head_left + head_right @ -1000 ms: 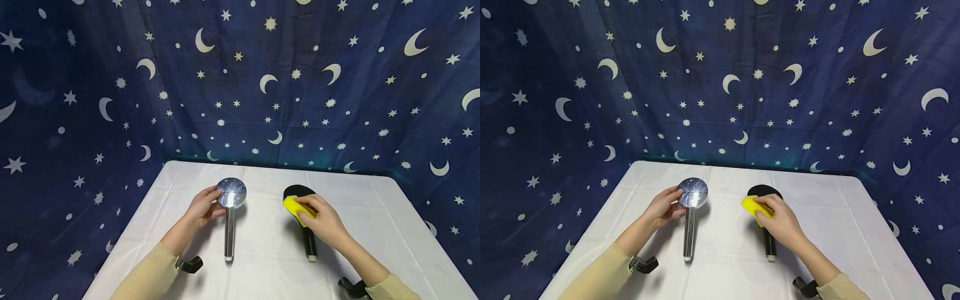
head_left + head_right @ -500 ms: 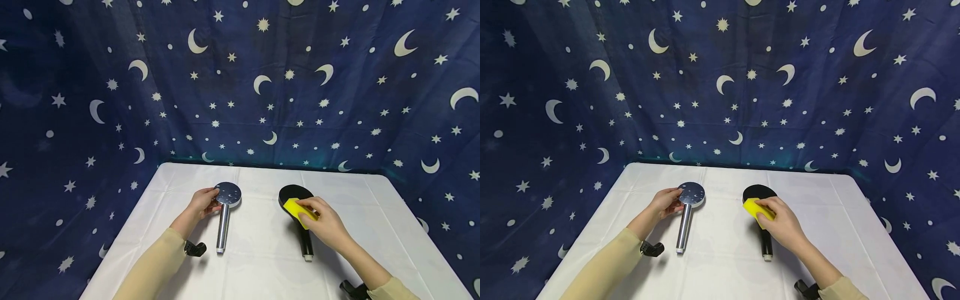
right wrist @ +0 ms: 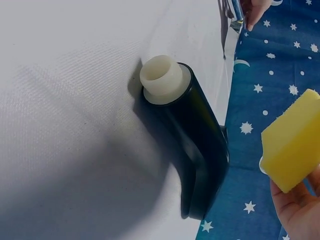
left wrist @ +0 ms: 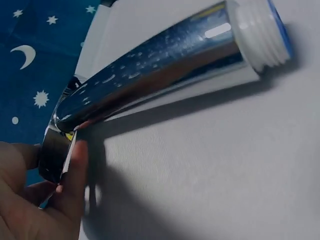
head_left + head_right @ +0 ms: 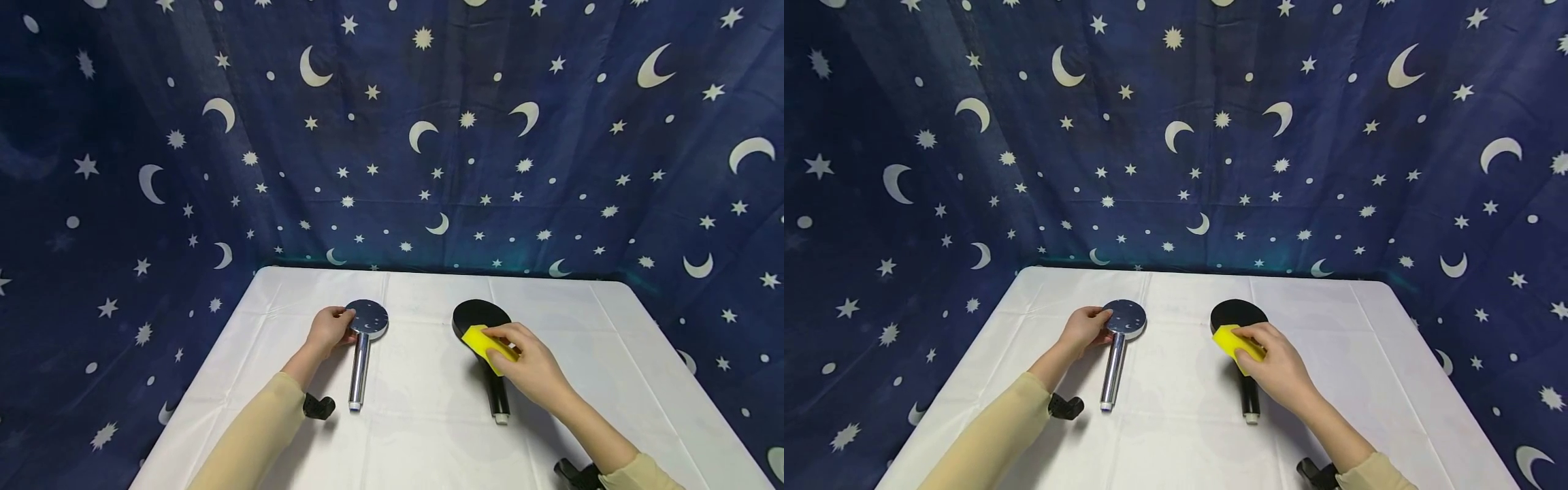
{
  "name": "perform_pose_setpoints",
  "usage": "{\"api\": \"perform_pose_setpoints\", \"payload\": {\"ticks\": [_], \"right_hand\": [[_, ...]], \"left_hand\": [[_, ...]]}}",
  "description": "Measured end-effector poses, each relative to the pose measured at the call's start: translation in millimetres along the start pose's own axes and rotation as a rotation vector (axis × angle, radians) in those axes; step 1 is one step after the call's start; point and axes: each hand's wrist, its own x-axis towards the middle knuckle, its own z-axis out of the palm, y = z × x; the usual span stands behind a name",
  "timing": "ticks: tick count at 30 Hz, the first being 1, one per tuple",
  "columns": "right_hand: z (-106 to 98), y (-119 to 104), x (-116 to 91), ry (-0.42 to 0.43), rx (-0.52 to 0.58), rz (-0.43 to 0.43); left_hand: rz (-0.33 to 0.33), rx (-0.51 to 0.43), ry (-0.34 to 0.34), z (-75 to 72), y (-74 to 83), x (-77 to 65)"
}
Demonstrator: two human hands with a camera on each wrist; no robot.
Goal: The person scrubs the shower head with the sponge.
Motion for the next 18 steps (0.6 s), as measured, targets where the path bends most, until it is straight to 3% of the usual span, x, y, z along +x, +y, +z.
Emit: {"api": "perform_pose_setpoints", "payload": {"ticks": [4,7,12,16,18], "right_hand": [[-0.9,1.1,-1.7,-0.001,0.009,0.004],[-1.5,1.7,-2.7,-0.001,0.016,0.010],[-4.6,2.4,-4.0,0.000,0.020,0.023],[-13.2,3.5,-5.9,0.016,0.025,0.031],[-18.9,5.0,-7.3,0.035,0.031,0.032]], "left_hand": [[0.090,0.326,0.062,-1.7,1.8,-3.5],[0.114,0.474,0.090,-3.4,1.8,-4.4],[0.147,0.545,0.149,-6.2,3.7,-6.7],[0.285,0.543,0.255,-3.8,16.2,-11.5],[0.372,0.505,0.264,2.0,26.8,-17.7]]}}
